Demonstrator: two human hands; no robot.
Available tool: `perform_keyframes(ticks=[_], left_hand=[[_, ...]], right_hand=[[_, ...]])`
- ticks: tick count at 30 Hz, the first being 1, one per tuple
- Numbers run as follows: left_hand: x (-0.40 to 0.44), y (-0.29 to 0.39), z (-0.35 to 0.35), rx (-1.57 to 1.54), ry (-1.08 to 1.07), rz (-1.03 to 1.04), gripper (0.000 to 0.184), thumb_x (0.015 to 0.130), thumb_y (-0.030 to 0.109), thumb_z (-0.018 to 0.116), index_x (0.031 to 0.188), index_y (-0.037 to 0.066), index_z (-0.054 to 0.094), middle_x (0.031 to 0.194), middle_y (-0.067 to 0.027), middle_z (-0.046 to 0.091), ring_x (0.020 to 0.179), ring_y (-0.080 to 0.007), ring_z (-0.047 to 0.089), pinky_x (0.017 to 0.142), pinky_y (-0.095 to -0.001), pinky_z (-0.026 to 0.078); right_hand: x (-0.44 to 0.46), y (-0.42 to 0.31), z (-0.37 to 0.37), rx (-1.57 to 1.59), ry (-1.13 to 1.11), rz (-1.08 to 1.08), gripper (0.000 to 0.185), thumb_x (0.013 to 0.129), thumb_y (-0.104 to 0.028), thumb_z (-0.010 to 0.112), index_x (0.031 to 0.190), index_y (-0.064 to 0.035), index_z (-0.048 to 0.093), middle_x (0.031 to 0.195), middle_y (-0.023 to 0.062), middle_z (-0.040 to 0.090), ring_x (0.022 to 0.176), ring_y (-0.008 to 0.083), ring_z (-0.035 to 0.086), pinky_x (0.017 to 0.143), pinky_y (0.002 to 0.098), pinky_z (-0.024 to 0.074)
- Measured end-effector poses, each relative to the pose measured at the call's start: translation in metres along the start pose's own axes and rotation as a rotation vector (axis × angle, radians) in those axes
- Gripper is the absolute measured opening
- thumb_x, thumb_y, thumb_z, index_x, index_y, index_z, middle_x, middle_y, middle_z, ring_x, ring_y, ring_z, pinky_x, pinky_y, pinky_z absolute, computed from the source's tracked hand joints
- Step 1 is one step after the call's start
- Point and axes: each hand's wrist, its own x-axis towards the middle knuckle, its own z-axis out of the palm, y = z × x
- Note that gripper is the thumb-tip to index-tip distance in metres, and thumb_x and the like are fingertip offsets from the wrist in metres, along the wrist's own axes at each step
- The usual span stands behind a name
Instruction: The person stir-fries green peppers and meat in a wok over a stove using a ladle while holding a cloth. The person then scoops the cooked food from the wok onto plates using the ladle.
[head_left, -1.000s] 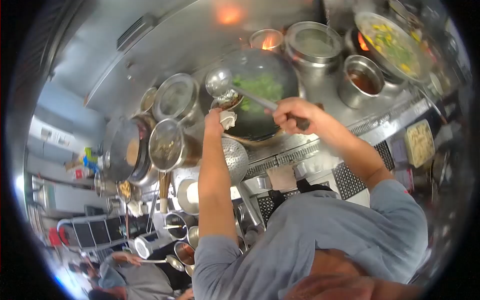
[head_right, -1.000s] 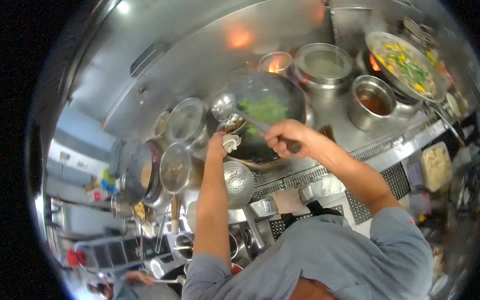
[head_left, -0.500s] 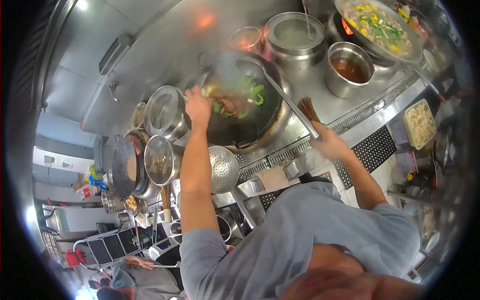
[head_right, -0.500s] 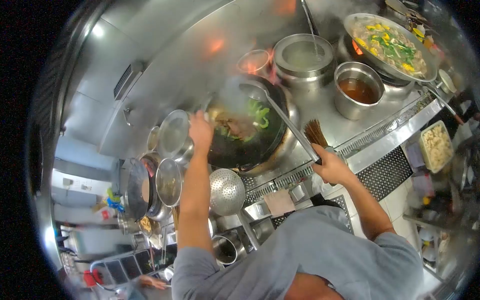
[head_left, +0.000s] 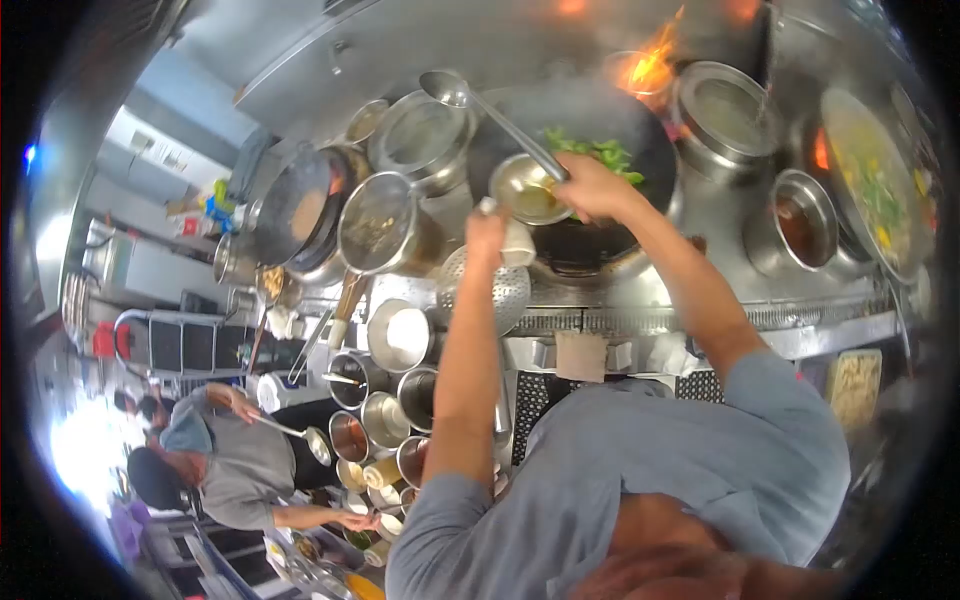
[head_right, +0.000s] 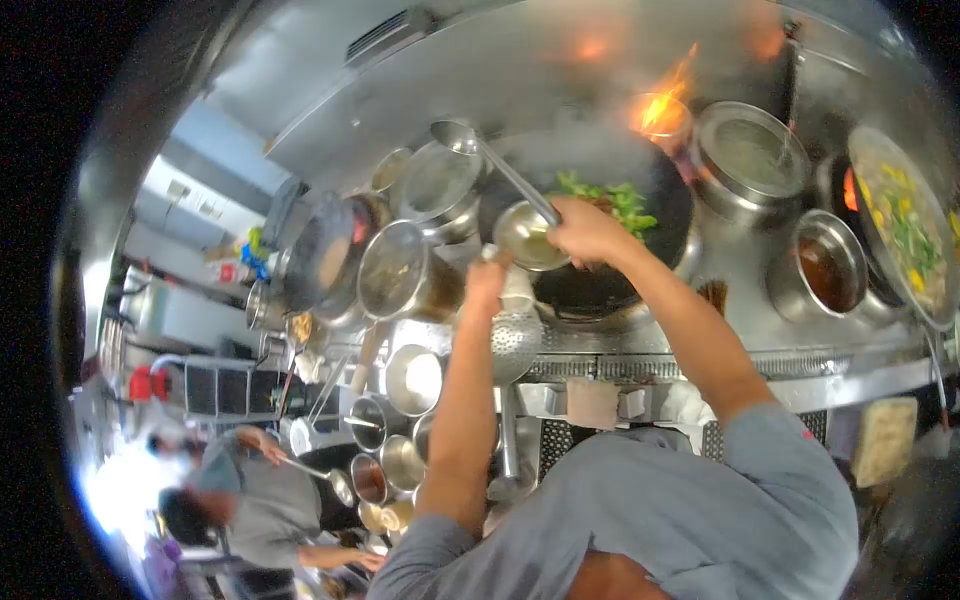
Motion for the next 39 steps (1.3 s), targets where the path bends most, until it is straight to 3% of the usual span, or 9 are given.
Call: perform_keyframes(ticks=[3, 7, 10, 22, 28, 32, 34, 35, 39], left_hand=[[-0.024, -0.011, -0.011, -0.18, -0.059, -0.052, 0.049, 0.081, 0.018, 0.066, 0.119, -0.01, 0.052, 0.101, -0.0172, 0.063, 0.083, -0.024, 0.061, 0.071, -0.0363, 0.049], [-0.041, -0.018, -0.028, -0.247, -0.001, -0.107, 0.05, 0.082, 0.019, 0.066, 0.12, -0.011, 0.051, 0.107, -0.0178, 0.063, 0.093, -0.0244, 0.06, 0.079, -0.0355, 0.048], [-0.038, -0.028, -0.045, -0.192, 0.056, -0.089, 0.048, 0.083, 0.02, 0.066, 0.118, -0.01, 0.053, 0.107, -0.0175, 0.063, 0.094, -0.025, 0.06, 0.079, -0.0355, 0.047], [0.09, -0.01, -0.018, -0.354, -0.229, -0.282, 0.02, 0.085, 0.009, 0.054, 0.095, -0.009, 0.059, 0.083, -0.0197, 0.064, 0.067, -0.0325, 0.066, 0.054, -0.0451, 0.056], [0.105, 0.015, 0.026, -0.249, -0.389, -0.362, 0.022, 0.084, 0.006, 0.052, 0.096, -0.011, 0.058, 0.083, -0.0232, 0.063, 0.065, -0.0333, 0.066, 0.051, -0.0432, 0.056], [0.099, 0.011, 0.039, 0.03, -0.477, 0.101, 0.02, 0.081, 0.003, 0.052, 0.094, -0.011, 0.059, 0.082, -0.0218, 0.063, 0.065, -0.0311, 0.066, 0.053, -0.042, 0.056], [0.086, 0.033, 0.053, 0.466, -0.208, 0.286, 0.021, 0.081, 0.004, 0.051, 0.097, -0.006, 0.061, 0.083, -0.0214, 0.064, 0.073, -0.0356, 0.066, 0.061, -0.0431, 0.056], [0.088, 0.025, 0.06, 0.853, 0.074, 0.645, 0.026, 0.082, 0.009, 0.052, 0.106, 0.004, 0.059, 0.099, -0.0205, 0.063, 0.086, -0.0405, 0.064, 0.071, -0.0434, 0.055], [0.039, 0.042, 0.076, 1.436, 0.084, 0.845, 0.033, 0.082, 0.019, 0.057, 0.115, 0.012, 0.053, 0.128, -0.0163, 0.047, 0.098, -0.0394, 0.06, 0.078, -0.0472, 0.052]], right_hand=[[0.105, -0.01, 0.039, -0.251, 0.008, 0.016, 0.02, 0.075, -0.008, 0.057, 0.093, 0.0003, 0.058, 0.06, 0.0086, 0.057, 0.042, 0.0181, 0.053, 0.039, 0.0342, 0.0387], [0.193, 0.006, 0.086, -0.012, -0.132, 0.204, 0.01, 0.077, -0.007, 0.059, 0.081, 0.0017, 0.059, 0.06, 0.0099, 0.057, 0.047, 0.0176, 0.054, 0.038, 0.0317, 0.0376], [0.207, 0.023, 0.078, 1.023, -0.369, 0.351, 0.016, 0.082, -0.008, 0.059, 0.068, -0.0073, 0.05, 0.057, 0.0022, 0.05, 0.048, 0.0083, 0.051, 0.038, 0.0216, 0.0357], [-0.027, 0.006, -0.023, 1.036, -0.176, 0.295, 0.007, 0.086, -0.01, 0.055, 0.085, -0.0043, 0.052, 0.062, -0.0017, 0.048, 0.044, 0.0057, 0.044, 0.038, 0.0207, 0.0329], [-0.154, 0.04, -0.029, 0.671, 0.128, 0.196, 0.036, 0.077, -0.007, 0.058, 0.111, 0.0027, 0.053, 0.059, 0.0025, 0.049, 0.04, 0.011, 0.044, 0.037, 0.0263, 0.0339], [-0.254, 0.1, -0.03, 0.063, 0.504, 0.176, 0.062, 0.078, -0.01, 0.056, 0.138, -0.0054, 0.039, 0.066, 0.0152, 0.058, 0.054, 0.0258, 0.057, 0.051, 0.0368, 0.045], [-0.3, 0.147, -0.025, -0.287, 0.65, 0.241, 0.068, 0.076, -0.01, 0.055, 0.14, -0.0081, 0.034, 0.076, 0.0243, 0.062, 0.069, 0.0394, 0.061, 0.065, 0.0465, 0.0482], [-0.319, 0.16, -0.024, -0.344, 0.655, 0.387, 0.071, 0.075, -0.01, 0.056, 0.142, -0.0087, 0.031, 0.081, 0.028, 0.062, 0.076, 0.0452, 0.061, 0.072, 0.0507, 0.0478], [-0.354, 0.221, -0.026, -0.587, 0.601, 0.601, 0.075, 0.075, -0.01, 0.056, 0.144, -0.0108, 0.027, 0.091, 0.0283, 0.062, 0.079, 0.0447, 0.061, 0.073, 0.0505, 0.0488]])
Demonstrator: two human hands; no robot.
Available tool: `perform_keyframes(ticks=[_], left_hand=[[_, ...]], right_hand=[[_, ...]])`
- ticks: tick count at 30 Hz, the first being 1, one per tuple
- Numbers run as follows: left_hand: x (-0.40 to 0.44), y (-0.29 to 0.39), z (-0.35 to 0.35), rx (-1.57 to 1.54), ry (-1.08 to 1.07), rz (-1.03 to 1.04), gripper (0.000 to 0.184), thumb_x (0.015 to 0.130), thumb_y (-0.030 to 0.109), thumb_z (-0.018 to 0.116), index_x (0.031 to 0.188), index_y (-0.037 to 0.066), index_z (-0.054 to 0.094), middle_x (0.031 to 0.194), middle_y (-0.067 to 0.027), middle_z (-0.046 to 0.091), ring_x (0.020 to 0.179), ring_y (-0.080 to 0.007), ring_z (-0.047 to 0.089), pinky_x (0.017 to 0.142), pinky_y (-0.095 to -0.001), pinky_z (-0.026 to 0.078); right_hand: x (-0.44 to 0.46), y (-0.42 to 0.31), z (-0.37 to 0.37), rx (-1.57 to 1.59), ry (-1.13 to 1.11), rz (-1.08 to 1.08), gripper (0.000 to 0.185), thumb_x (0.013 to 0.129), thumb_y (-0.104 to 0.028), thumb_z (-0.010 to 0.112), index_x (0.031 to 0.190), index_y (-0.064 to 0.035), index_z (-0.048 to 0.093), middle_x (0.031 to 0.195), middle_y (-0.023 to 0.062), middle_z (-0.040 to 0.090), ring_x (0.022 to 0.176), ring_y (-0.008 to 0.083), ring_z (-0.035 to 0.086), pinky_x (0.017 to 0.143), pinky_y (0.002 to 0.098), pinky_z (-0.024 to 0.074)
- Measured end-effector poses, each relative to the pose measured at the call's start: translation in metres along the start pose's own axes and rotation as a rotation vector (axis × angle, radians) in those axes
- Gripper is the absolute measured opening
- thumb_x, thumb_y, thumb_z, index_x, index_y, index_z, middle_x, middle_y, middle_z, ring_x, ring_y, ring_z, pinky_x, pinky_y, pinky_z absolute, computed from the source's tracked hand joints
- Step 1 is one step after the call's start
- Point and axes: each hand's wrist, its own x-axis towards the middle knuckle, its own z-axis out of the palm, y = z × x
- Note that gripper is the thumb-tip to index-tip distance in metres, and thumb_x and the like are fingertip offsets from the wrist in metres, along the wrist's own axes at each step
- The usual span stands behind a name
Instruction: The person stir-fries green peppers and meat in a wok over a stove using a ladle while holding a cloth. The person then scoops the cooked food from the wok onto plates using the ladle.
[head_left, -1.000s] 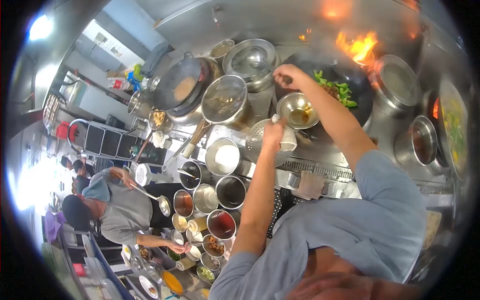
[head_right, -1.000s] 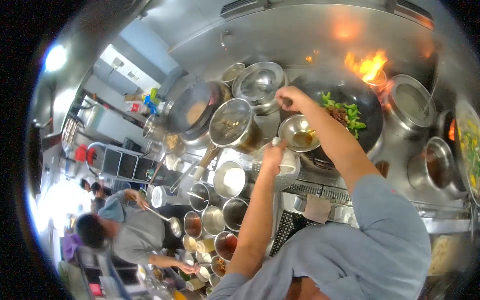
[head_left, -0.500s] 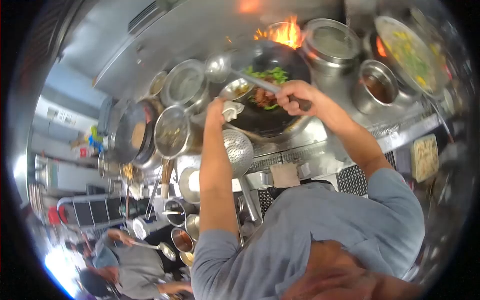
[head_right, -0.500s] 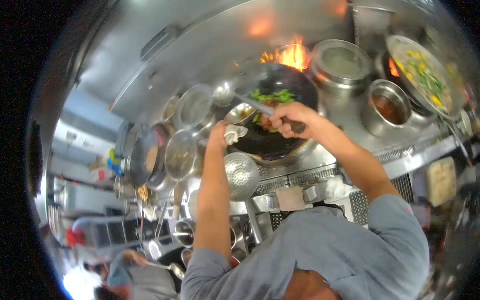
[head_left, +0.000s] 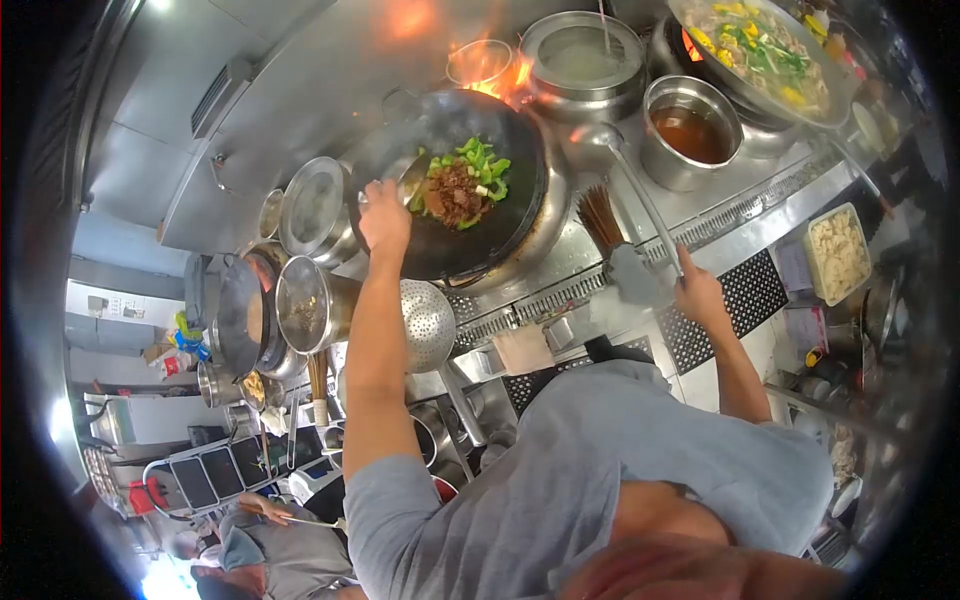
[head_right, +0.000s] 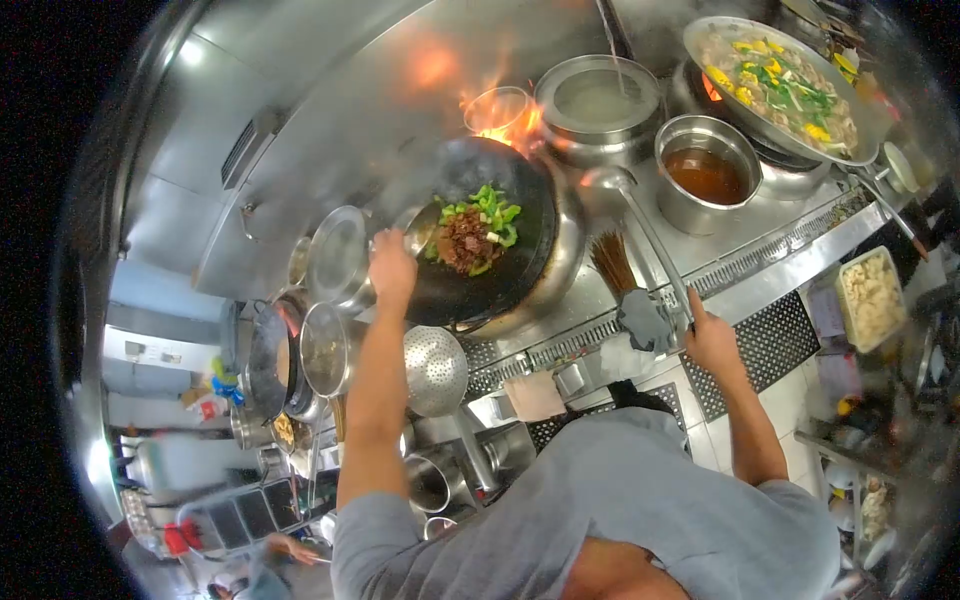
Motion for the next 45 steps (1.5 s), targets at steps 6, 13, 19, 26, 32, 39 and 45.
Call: perform_keyframes(ticks=[6, 13, 19, 26, 32, 39, 45], left_hand=[[-0.026, -0.028, 0.001, -0.164, 0.205, -0.144, 0.043, 0.079, 0.019, 0.063, 0.119, 0.004, 0.053, 0.125, -0.0177, 0.052, 0.106, -0.0365, 0.056, 0.09, -0.0443, 0.047], [-0.111, -0.009, -0.016, -0.779, 0.237, -0.348, 0.058, 0.088, 0.023, 0.058, 0.132, -0.011, 0.041, 0.133, -0.0306, 0.045, 0.12, -0.042, 0.047, 0.103, -0.0417, 0.036], [-0.206, 0.021, -0.062, -1.158, 0.094, -0.389, 0.059, 0.089, 0.022, 0.059, 0.134, -0.011, 0.038, 0.128, -0.0277, 0.05, 0.111, -0.0323, 0.053, 0.096, -0.0373, 0.04], [-0.275, 0.045, -0.072, -1.316, -0.059, -0.364, 0.052, 0.09, 0.017, 0.058, 0.13, -0.011, 0.041, 0.12, -0.0228, 0.054, 0.101, -0.0268, 0.056, 0.088, -0.0373, 0.045], [-0.332, 0.113, -0.084, -1.384, -0.411, -0.061, 0.041, 0.088, 0.013, 0.06, 0.123, -0.006, 0.048, 0.111, -0.0186, 0.057, 0.093, -0.0236, 0.057, 0.08, -0.0355, 0.049], [-0.447, 0.294, -0.08, -1.351, -1.272, 0.32, 0.043, 0.086, 0.014, 0.064, 0.122, -0.005, 0.051, 0.106, -0.0124, 0.061, 0.09, -0.0195, 0.06, 0.077, -0.0325, 0.049], [-0.582, 0.428, -0.095, -1.047, -1.79, 0.884, 0.039, 0.085, 0.019, 0.064, 0.116, -0.003, 0.054, 0.102, -0.009, 0.061, 0.09, -0.0163, 0.058, 0.079, -0.0306, 0.046]], right_hand=[[-0.034, -0.083, -0.084, 0.745, -0.127, -0.444, 0.051, 0.078, -0.004, 0.058, 0.128, -0.0118, 0.056, 0.13, 0.0261, 0.049, 0.119, 0.0398, 0.049, 0.099, 0.0469, 0.0411], [-0.17, -0.245, -0.148, 1.644, -0.594, -1.785, 0.041, 0.083, -0.009, 0.042, 0.117, -0.0018, 0.062, 0.139, 0.0309, 0.034, 0.127, 0.0416, 0.036, 0.102, 0.0499, 0.0327], [-0.225, -0.263, -0.136, 1.493, -0.621, -1.765, 0.048, 0.084, 0.008, 0.044, 0.128, -0.0068, 0.057, 0.148, 0.0285, 0.024, 0.133, 0.0404, 0.032, 0.107, 0.0447, 0.0267], [-0.29, -0.249, -0.136, 1.357, -0.593, -1.616, 0.035, 0.086, -0.001, 0.048, 0.118, -0.0035, 0.062, 0.139, 0.029, 0.037, 0.124, 0.0399, 0.043, 0.099, 0.0443, 0.0371], [-0.337, -0.17, -0.157, 1.349, -0.512, -1.45, 0.026, 0.091, -0.013, 0.052, 0.109, -0.0013, 0.067, 0.131, 0.0296, 0.045, 0.118, 0.0399, 0.048, 0.095, 0.0471, 0.0416], [-0.37, 0.0, -0.127, 2.067, 0.382, -0.712, 0.033, 0.092, -0.012, 0.057, 0.124, -0.0024, 0.054, 0.116, 0.0115, 0.062, 0.103, 0.0202, 0.061, 0.084, 0.0356, 0.0508], [-0.458, 0.088, -0.12, 2.011, 0.885, -0.517, 0.025, 0.092, -0.017, 0.06, 0.113, -0.0052, 0.059, 0.105, 0.0057, 0.064, 0.095, 0.0153, 0.062, 0.082, 0.0336, 0.0508]])
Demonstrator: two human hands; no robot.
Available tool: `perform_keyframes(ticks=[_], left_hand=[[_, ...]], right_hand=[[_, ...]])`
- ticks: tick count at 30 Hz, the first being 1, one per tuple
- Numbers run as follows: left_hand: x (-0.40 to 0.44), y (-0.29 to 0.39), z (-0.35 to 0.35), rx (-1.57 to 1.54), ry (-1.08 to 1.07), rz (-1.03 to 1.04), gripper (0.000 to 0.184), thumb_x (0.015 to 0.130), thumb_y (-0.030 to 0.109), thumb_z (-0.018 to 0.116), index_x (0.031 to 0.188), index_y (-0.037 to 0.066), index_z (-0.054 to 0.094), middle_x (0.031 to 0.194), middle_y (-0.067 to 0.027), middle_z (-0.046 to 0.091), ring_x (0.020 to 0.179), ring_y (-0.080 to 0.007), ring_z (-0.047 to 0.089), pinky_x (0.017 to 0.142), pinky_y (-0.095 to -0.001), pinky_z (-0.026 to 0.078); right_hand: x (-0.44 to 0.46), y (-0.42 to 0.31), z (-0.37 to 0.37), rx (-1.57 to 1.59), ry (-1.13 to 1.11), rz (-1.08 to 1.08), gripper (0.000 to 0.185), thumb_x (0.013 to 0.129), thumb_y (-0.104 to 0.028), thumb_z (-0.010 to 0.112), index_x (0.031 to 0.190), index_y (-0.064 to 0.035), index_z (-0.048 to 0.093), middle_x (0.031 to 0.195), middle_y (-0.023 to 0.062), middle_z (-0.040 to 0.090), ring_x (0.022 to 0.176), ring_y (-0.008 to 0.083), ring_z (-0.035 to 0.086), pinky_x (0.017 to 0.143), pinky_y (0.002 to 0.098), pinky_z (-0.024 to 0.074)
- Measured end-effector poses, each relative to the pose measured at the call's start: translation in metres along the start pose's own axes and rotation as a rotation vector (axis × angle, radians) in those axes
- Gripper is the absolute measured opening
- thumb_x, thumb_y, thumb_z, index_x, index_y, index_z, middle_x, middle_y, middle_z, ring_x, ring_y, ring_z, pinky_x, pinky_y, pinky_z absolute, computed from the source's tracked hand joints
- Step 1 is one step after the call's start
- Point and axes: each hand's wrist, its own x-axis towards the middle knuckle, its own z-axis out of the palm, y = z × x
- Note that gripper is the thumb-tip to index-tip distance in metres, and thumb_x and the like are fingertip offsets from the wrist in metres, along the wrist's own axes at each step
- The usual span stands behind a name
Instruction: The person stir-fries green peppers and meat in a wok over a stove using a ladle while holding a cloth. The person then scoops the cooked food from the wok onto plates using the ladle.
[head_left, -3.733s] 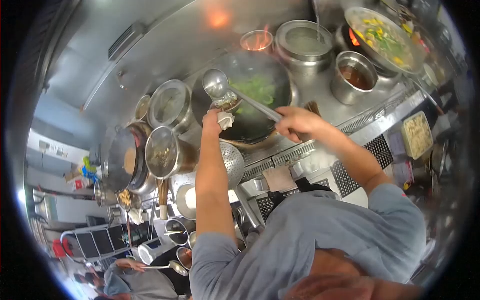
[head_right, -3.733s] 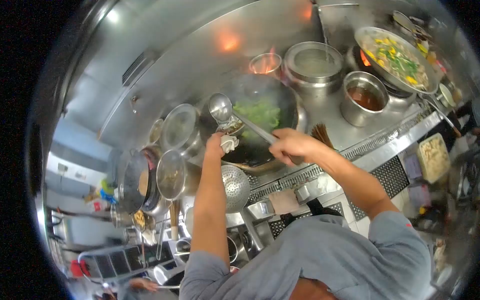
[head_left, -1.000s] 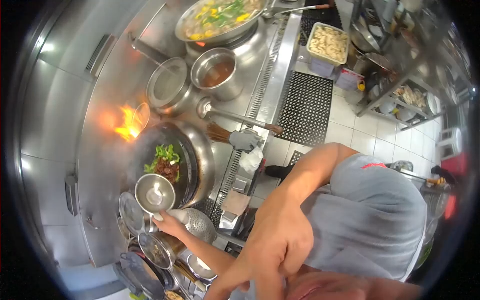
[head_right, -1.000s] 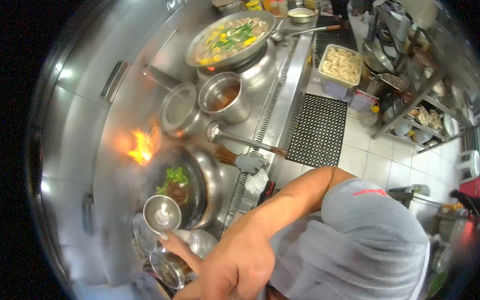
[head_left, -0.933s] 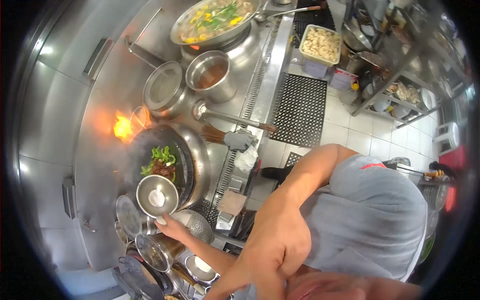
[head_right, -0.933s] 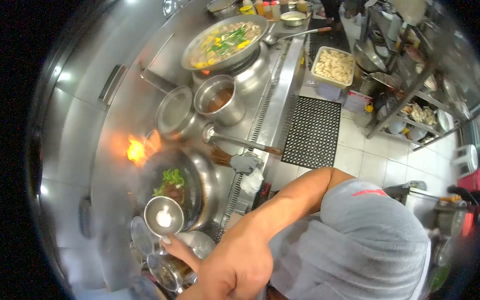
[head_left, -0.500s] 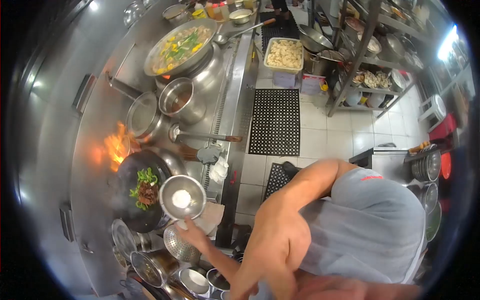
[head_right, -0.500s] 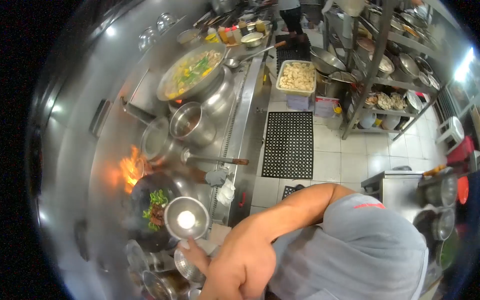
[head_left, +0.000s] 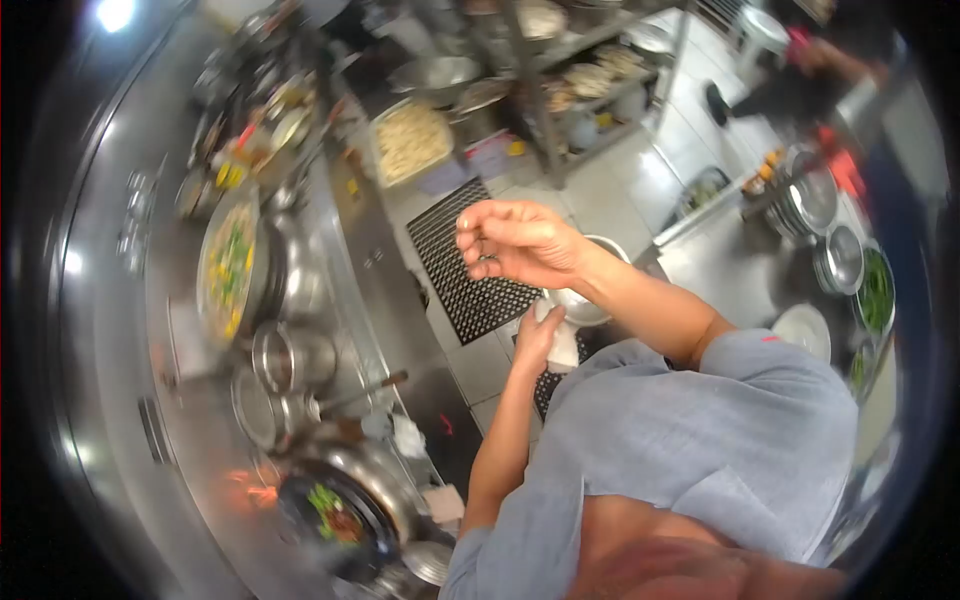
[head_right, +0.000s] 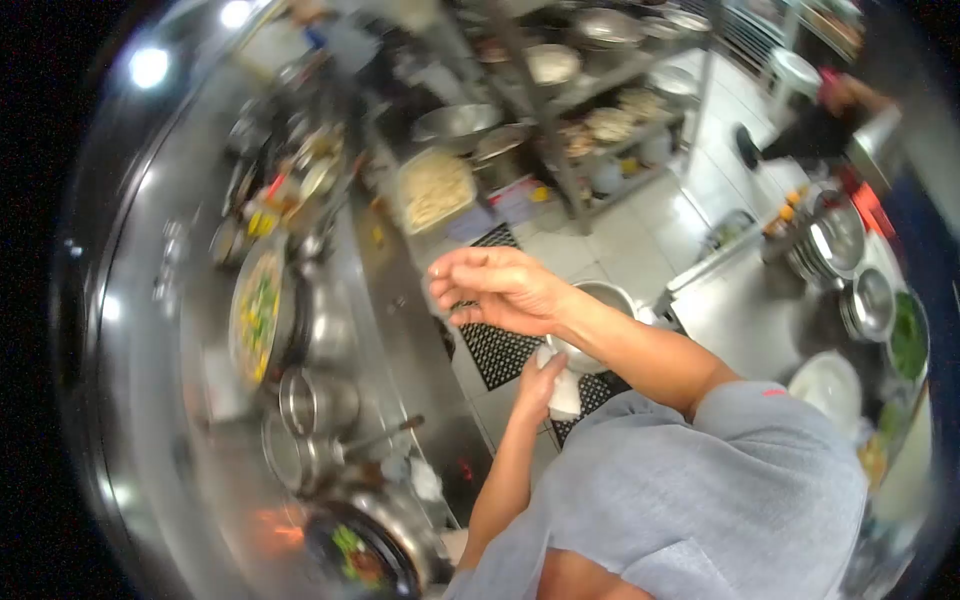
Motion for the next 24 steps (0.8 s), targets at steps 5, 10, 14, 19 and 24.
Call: perform_keyframes(ticks=[5, 10, 14, 19, 24], left_hand=[[0.081, -0.023, 0.079, 0.094, -0.468, -0.111, 0.036, 0.089, 0.023, 0.064, 0.117, 0.003, 0.054, 0.103, -0.0075, 0.061, 0.094, -0.0157, 0.056, 0.079, -0.0309, 0.046], [0.102, -0.03, 0.143, 0.468, -0.673, 0.022, 0.039, 0.089, 0.025, 0.066, 0.118, 0.003, 0.054, 0.095, -0.0043, 0.064, 0.08, -0.0142, 0.059, 0.069, -0.0302, 0.049], [0.102, -0.06, 0.096, 0.739, -0.65, 0.199, 0.047, 0.086, 0.03, 0.066, 0.121, 0.001, 0.053, 0.112, -0.0139, 0.06, 0.1, -0.0228, 0.058, 0.085, -0.0343, 0.046], [0.065, -0.059, -0.008, 0.699, -0.495, -0.154, 0.052, 0.076, 0.036, 0.07, 0.114, 0.003, 0.061, 0.107, -0.0149, 0.065, 0.102, -0.0251, 0.061, 0.086, -0.0369, 0.047], [-0.032, -0.143, -0.12, 0.904, 0.043, -0.415, 0.056, 0.067, 0.038, 0.073, 0.109, 0.001, 0.063, 0.109, -0.0198, 0.066, 0.1, -0.0349, 0.062, 0.086, -0.0407, 0.048]], right_hand=[[-0.047, -0.016, -0.015, -0.178, 0.21, -0.088, 0.016, 0.089, -0.015, 0.064, 0.097, -0.0012, 0.062, 0.085, 0.0064, 0.063, 0.077, 0.0121, 0.06, 0.07, 0.0258, 0.05], [-0.087, -0.011, -0.038, -0.212, 0.289, -0.103, 0.017, 0.093, -0.016, 0.059, 0.095, 0.0017, 0.06, 0.085, 0.0066, 0.061, 0.077, 0.0128, 0.059, 0.068, 0.0259, 0.0487], [-0.103, -0.021, -0.045, -0.283, 0.359, -0.004, 0.016, 0.093, -0.013, 0.058, 0.095, 0.0028, 0.059, 0.082, 0.0082, 0.059, 0.071, 0.015, 0.055, 0.064, 0.0276, 0.0448], [-0.099, -0.022, -0.101, -0.401, 0.308, 0.142, 0.015, 0.093, -0.014, 0.058, 0.089, 0.0002, 0.058, 0.078, 0.0074, 0.059, 0.07, 0.0138, 0.055, 0.064, 0.0264, 0.0445], [-0.062, 0.02, -0.124, -0.568, 0.214, 0.376, 0.015, 0.092, -0.016, 0.061, 0.09, -0.0017, 0.061, 0.079, 0.0044, 0.061, 0.072, 0.0128, 0.055, 0.064, 0.026, 0.0453]])
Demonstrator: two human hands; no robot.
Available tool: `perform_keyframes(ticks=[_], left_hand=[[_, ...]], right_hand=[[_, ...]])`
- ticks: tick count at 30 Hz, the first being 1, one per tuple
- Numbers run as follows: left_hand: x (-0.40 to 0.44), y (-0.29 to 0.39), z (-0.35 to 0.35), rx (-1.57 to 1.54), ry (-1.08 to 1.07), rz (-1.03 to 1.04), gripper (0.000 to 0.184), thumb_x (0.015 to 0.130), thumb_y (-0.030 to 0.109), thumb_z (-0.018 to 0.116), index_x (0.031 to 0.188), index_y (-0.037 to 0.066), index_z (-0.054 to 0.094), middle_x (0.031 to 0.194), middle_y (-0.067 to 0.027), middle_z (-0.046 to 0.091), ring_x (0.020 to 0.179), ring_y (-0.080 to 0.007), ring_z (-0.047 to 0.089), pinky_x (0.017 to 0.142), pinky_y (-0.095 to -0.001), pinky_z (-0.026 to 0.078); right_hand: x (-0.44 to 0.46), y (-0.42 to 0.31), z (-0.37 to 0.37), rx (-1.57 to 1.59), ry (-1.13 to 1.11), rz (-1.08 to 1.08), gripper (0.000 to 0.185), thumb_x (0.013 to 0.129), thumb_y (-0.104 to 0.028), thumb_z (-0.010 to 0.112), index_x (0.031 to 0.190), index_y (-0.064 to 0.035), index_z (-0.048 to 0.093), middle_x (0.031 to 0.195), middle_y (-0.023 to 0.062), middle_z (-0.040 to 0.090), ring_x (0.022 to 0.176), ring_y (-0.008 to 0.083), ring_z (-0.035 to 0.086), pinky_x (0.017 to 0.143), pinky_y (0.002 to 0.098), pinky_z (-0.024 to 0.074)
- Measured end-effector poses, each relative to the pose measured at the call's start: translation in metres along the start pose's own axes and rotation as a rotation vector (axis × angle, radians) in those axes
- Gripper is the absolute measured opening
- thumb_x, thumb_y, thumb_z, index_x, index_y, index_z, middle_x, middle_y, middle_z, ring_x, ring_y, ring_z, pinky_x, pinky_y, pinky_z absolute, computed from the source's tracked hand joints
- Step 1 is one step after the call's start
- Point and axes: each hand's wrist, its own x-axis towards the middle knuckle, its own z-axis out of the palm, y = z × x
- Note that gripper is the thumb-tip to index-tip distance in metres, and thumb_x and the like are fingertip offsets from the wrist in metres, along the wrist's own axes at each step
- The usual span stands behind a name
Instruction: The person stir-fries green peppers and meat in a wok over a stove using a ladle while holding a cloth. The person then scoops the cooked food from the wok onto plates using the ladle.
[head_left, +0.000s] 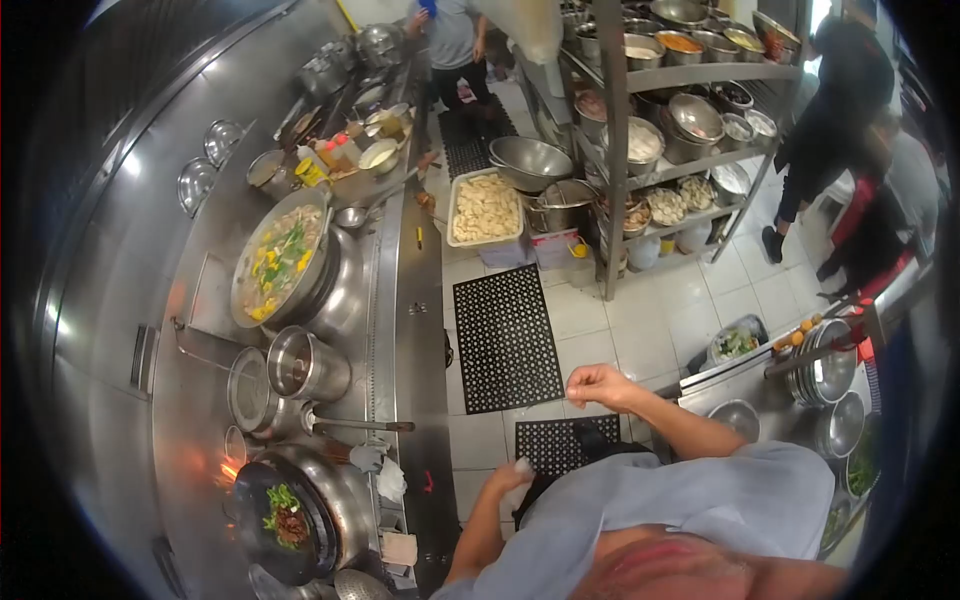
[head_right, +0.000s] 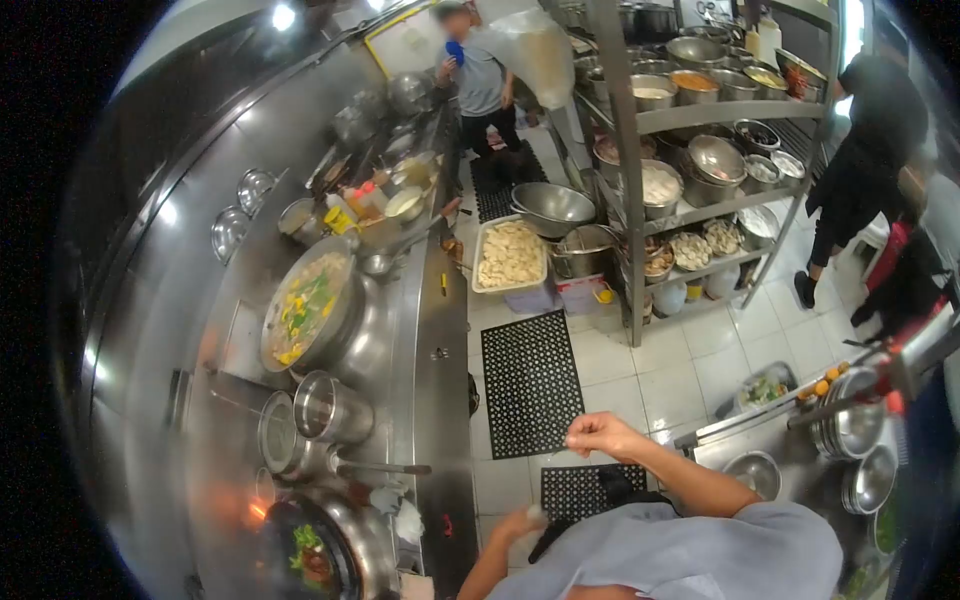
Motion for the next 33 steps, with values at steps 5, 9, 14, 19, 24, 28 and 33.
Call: perform_keyframes(ticks=[5, 9, 14, 19, 24, 28, 33], left_hand=[[-0.048, -0.142, 0.051, -0.27, 0.607, -0.37, 0.06, 0.07, 0.017, 0.06, 0.122, -0.011, 0.047, 0.123, -0.0349, 0.049, 0.119, -0.0417, 0.047, 0.105, -0.0424, 0.035], [-0.069, -0.204, 0.055, -0.489, 0.961, -0.466, 0.074, 0.071, 0.009, 0.056, 0.134, -0.016, 0.027, 0.14, -0.0372, 0.025, 0.133, -0.0458, 0.026, 0.113, -0.0406, 0.023], [-0.052, -0.244, 0.034, -0.557, 0.674, -0.55, 0.07, 0.074, 0.006, 0.055, 0.135, -0.011, 0.028, 0.13, -0.0361, 0.043, 0.124, -0.0438, 0.044, 0.105, -0.0422, 0.035], [-0.002, -0.263, 0.036, -0.585, 0.621, -0.426, 0.067, 0.076, 0.007, 0.054, 0.138, -0.003, 0.031, 0.125, -0.0334, 0.05, 0.119, -0.0423, 0.05, 0.101, -0.0426, 0.039], [0.009, -0.258, 0.028, -0.53, 0.551, -0.357, 0.072, 0.079, 0.008, 0.053, 0.141, -0.006, 0.02, 0.137, -0.0337, 0.037, 0.128, -0.0424, 0.039, 0.107, -0.0408, 0.033], [0.038, -0.284, 0.048, -0.482, 0.63, -0.352, 0.083, 0.078, 0.015, 0.059, 0.144, -0.003, 0.014, 0.129, -0.0331, 0.046, 0.121, -0.0404, 0.048, 0.103, -0.0416, 0.038], [-0.008, -0.234, -0.008, -0.445, 0.588, -0.062, 0.105, 0.067, 0.013, 0.074, 0.145, -0.002, 0.006, 0.15, -0.0287, 0.015, 0.139, -0.0407, 0.02, 0.112, -0.0472, 0.026]], right_hand=[[0.045, 0.033, 0.028, -0.523, -0.195, 0.151, 0.016, 0.092, -0.014, 0.06, 0.098, -0.0008, 0.065, 0.088, 0.004, 0.066, 0.077, 0.0125, 0.059, 0.07, 0.0275, 0.0481], [0.054, 0.102, -0.003, -1.111, -0.191, 0.085, 0.022, 0.083, -0.025, 0.063, 0.092, -0.0053, 0.068, 0.082, 0.012, 0.067, 0.075, 0.0227, 0.063, 0.073, 0.0346, 0.0505], [-0.031, 0.294, -0.188, -1.762, -0.421, 0.427, 0.024, 0.074, -0.027, 0.058, 0.073, -0.006, 0.07, 0.072, 0.0174, 0.066, 0.069, 0.0345, 0.063, 0.063, 0.044, 0.0502], [-0.162, 0.231, -0.095, -1.677, -0.295, 0.747, 0.018, 0.076, -0.021, 0.06, 0.085, -0.009, 0.07, 0.085, 0.0179, 0.067, 0.081, 0.0322, 0.065, 0.069, 0.0415, 0.0512], [-0.175, 0.224, -0.024, -1.297, 0.144, 0.872, 0.023, 0.075, -0.022, 0.06, 0.091, -0.0075, 0.07, 0.09, 0.0182, 0.067, 0.088, 0.032, 0.064, 0.076, 0.0407, 0.0506], [-0.14, 0.216, -0.002, -1.247, 0.327, 0.655, 0.028, 0.075, -0.023, 0.061, 0.095, -0.0063, 0.07, 0.094, 0.0184, 0.068, 0.094, 0.0319, 0.064, 0.082, 0.0401, 0.0501], [-0.09, 0.223, -0.085, -1.499, 0.25, 0.525, 0.059, 0.066, -0.029, 0.072, 0.121, -0.0104, 0.061, 0.136, 0.0133, 0.05, 0.124, 0.0321, 0.047, 0.1, 0.0389, 0.0421]])
